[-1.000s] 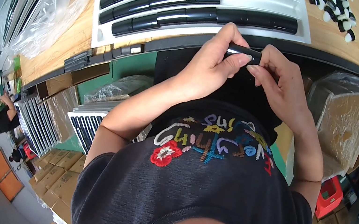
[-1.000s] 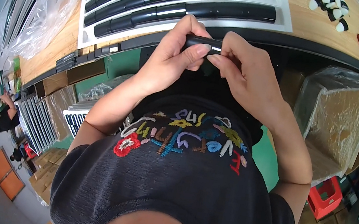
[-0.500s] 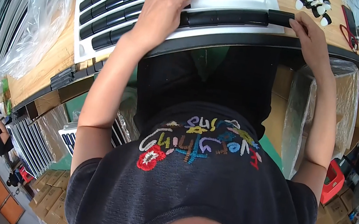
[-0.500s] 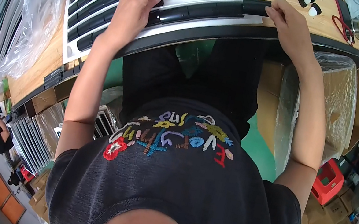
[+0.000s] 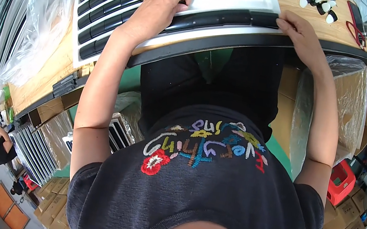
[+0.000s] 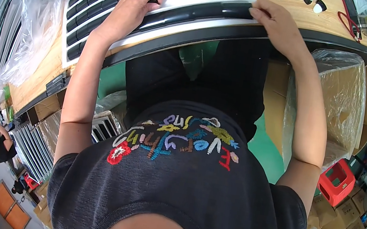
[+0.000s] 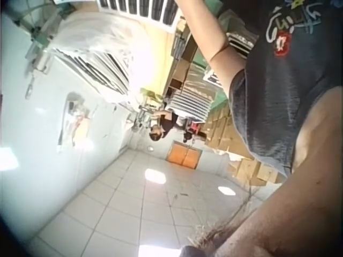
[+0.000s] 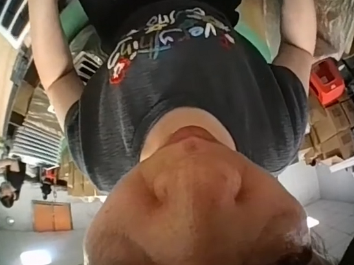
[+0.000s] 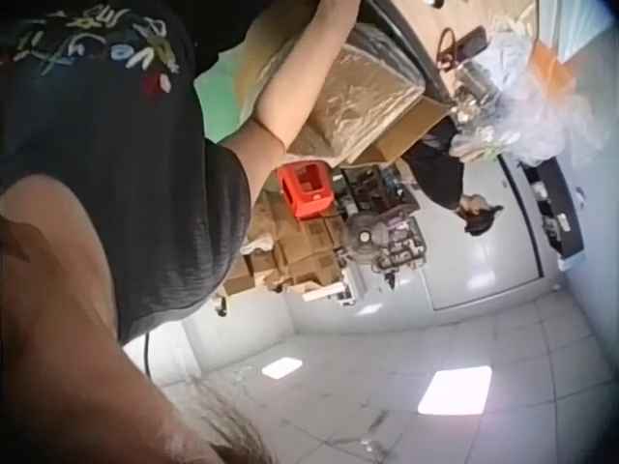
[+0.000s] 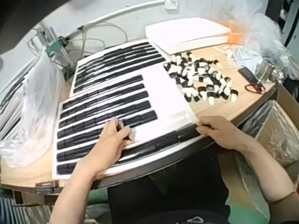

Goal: Assembling components by inserting white internal plugs into black cylindrical housings and organizing them in an assembly tray.

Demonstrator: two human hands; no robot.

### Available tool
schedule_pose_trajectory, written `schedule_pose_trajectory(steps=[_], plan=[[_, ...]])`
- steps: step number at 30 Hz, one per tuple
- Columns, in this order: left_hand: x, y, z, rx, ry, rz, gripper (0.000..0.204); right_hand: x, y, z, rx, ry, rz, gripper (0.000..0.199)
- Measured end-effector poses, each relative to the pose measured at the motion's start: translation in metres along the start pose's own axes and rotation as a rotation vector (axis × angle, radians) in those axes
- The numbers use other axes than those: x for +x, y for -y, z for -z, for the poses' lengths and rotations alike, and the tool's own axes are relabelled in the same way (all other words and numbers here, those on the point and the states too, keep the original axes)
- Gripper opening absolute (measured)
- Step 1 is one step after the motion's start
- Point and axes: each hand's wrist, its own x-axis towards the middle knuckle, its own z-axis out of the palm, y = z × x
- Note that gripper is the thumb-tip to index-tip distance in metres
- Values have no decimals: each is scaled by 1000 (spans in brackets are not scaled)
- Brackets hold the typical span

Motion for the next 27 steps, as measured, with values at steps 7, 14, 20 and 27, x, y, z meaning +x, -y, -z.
schedule_pose_trajectory(steps=[7,14,20,27], plan=[[1,-1,-1,-47,10,4,11,5,-1,-27,-313,-332,220,25],[0,-4,-2,-50,12,58,10,42,-52,30,-220,-583,42,28],[0,-3,-8,25,-85,36,10,58,-86,43,-665,-548,-164,22],[1,-26,3,-407,-393,67,19,2,21,18,-285,-740,176,15]])
